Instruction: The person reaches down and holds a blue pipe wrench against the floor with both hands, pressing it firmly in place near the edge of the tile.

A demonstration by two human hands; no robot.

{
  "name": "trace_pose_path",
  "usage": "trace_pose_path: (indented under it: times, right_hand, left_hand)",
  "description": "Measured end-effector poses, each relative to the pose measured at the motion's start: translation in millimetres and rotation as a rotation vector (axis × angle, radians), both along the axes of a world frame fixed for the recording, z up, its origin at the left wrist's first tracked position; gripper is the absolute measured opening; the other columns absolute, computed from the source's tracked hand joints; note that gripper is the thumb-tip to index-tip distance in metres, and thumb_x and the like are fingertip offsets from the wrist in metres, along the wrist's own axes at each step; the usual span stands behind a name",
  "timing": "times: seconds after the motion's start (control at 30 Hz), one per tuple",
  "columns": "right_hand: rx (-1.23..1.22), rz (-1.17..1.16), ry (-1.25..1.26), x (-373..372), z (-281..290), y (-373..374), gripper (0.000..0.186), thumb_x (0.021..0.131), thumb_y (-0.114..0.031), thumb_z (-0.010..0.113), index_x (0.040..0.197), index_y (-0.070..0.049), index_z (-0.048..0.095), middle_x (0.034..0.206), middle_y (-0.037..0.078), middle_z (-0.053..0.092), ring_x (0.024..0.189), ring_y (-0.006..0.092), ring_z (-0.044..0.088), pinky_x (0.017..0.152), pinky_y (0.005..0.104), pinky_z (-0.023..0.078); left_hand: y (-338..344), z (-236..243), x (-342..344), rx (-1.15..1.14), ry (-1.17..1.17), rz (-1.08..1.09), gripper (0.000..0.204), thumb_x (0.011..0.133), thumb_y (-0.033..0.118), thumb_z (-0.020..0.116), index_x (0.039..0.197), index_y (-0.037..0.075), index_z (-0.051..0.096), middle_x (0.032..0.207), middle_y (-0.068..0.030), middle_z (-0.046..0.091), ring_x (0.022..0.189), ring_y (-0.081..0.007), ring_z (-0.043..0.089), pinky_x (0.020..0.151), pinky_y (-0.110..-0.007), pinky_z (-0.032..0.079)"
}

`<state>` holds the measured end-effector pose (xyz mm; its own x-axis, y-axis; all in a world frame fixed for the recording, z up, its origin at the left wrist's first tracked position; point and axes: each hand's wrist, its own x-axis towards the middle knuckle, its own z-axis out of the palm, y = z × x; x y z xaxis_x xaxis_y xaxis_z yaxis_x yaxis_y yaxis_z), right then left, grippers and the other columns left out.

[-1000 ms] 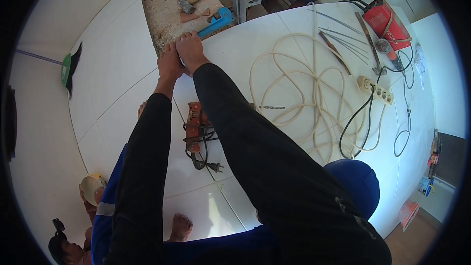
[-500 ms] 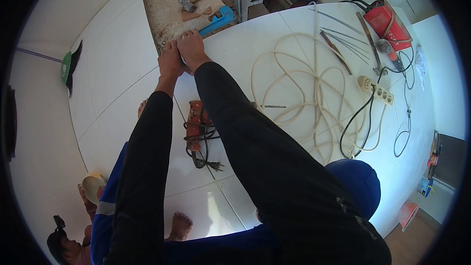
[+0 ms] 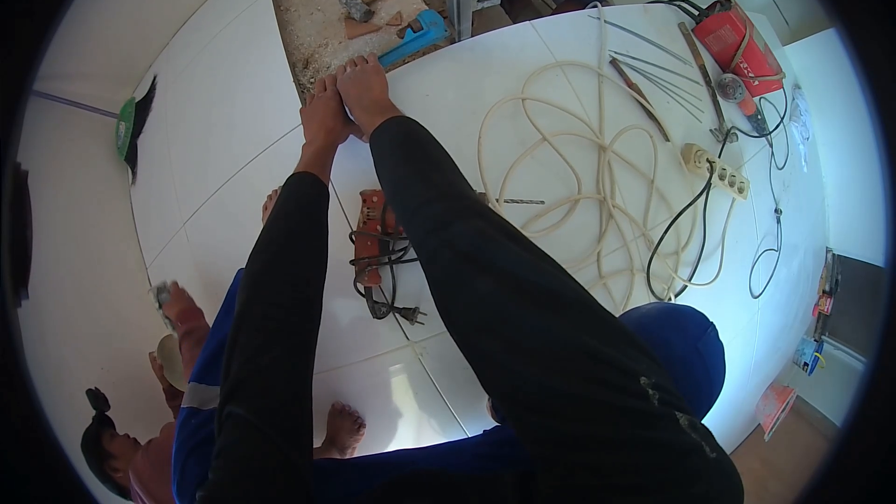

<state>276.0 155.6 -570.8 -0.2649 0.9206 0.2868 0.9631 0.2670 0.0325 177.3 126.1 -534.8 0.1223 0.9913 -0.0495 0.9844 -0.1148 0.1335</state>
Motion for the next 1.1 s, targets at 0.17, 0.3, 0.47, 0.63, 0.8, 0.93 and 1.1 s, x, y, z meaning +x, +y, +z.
trace_pose_path:
  times: [0.17,0.3,0.47,0.63,0.8,0.93,1.1]
  right_hand:
    - [-0.02,0.011,-0.006,-0.6,2.0,-1.4,0.031,0.081,-0.026,0.071,0.109,-0.013,0.069,0.109,0.004,0.072,0.11,0.0205,0.065,0.097,0.0398,0.043]
    - [-0.017,0.01,-0.008,0.9,1.6,-0.5,0.031,0.082,-0.025,0.07,0.11,-0.013,0.069,0.109,0.004,0.072,0.11,0.0203,0.065,0.097,0.0403,0.042]
    - [-0.016,-0.002,-0.009,-1.3,2.3,-0.4,0.027,0.086,-0.024,0.067,0.111,-0.013,0.069,0.11,0.004,0.072,0.111,0.0201,0.065,0.098,0.0407,0.042]
    - [-0.023,0.002,-0.004,0.5,1.9,0.4,0.026,0.088,-0.024,0.065,0.111,-0.012,0.07,0.111,0.004,0.072,0.111,0.02,0.065,0.097,0.0405,0.042]
    - [-0.019,0.009,-0.021,0.9,6.6,-2.4,0.026,0.088,-0.024,0.064,0.111,-0.012,0.07,0.111,0.004,0.072,0.111,0.0196,0.065,0.097,0.0398,0.042]
    - [-0.121,0.027,0.02,-1.2,12.3,-3.4,0.031,0.086,-0.02,0.069,0.115,-0.009,0.066,0.117,0.008,0.069,0.117,0.0234,0.062,0.099,0.0415,0.043]
    - [-0.115,0.02,0.024,2.3,10.1,-1.9,0.03,0.086,-0.02,0.069,0.114,-0.009,0.066,0.115,0.007,0.069,0.116,0.0232,0.062,0.099,0.0416,0.043]
  left_hand:
    - [-0.4,0.0,-0.6,0.001,0.011,0.005,0.109,0.036,0.023,0.101,0.13,0.014,0.048,0.133,-0.0051,0.057,0.127,-0.0321,0.056,0.098,-0.048,0.049]
    - [-0.3,-0.8,0.5,0.01,-0.005,-0.003,0.109,0.036,0.023,0.101,0.131,0.014,0.048,0.134,-0.0044,0.057,0.128,-0.0319,0.056,0.099,-0.048,0.049]
    - [-0.1,-1.5,-0.7,0.014,-0.004,0.005,0.109,0.035,0.022,0.101,0.13,0.014,0.049,0.134,-0.0045,0.057,0.128,-0.0321,0.056,0.099,-0.048,0.048]
    - [-0.8,-0.1,1.3,0.012,-0.015,0.005,0.108,0.035,0.022,0.101,0.13,0.014,0.049,0.132,-0.0048,0.057,0.126,-0.0326,0.057,0.099,-0.047,0.049]
    - [-1.3,0.9,0.5,0.001,-0.007,-0.001,0.107,0.035,0.022,0.1,0.128,0.013,0.049,0.131,-0.005,0.058,0.124,-0.033,0.059,0.099,-0.045,0.049]
    - [-1.0,0.0,-2.4,0.002,0.0,0.011,0.107,0.035,0.022,0.1,0.128,0.014,0.049,0.131,-0.0048,0.058,0.124,-0.033,0.058,0.099,-0.046,0.049]
    - [-0.2,-0.1,1.4,0.001,-0.01,0.006,0.107,0.035,0.021,0.1,0.128,0.014,0.049,0.131,-0.0046,0.058,0.124,-0.0325,0.058,0.098,-0.048,0.049]
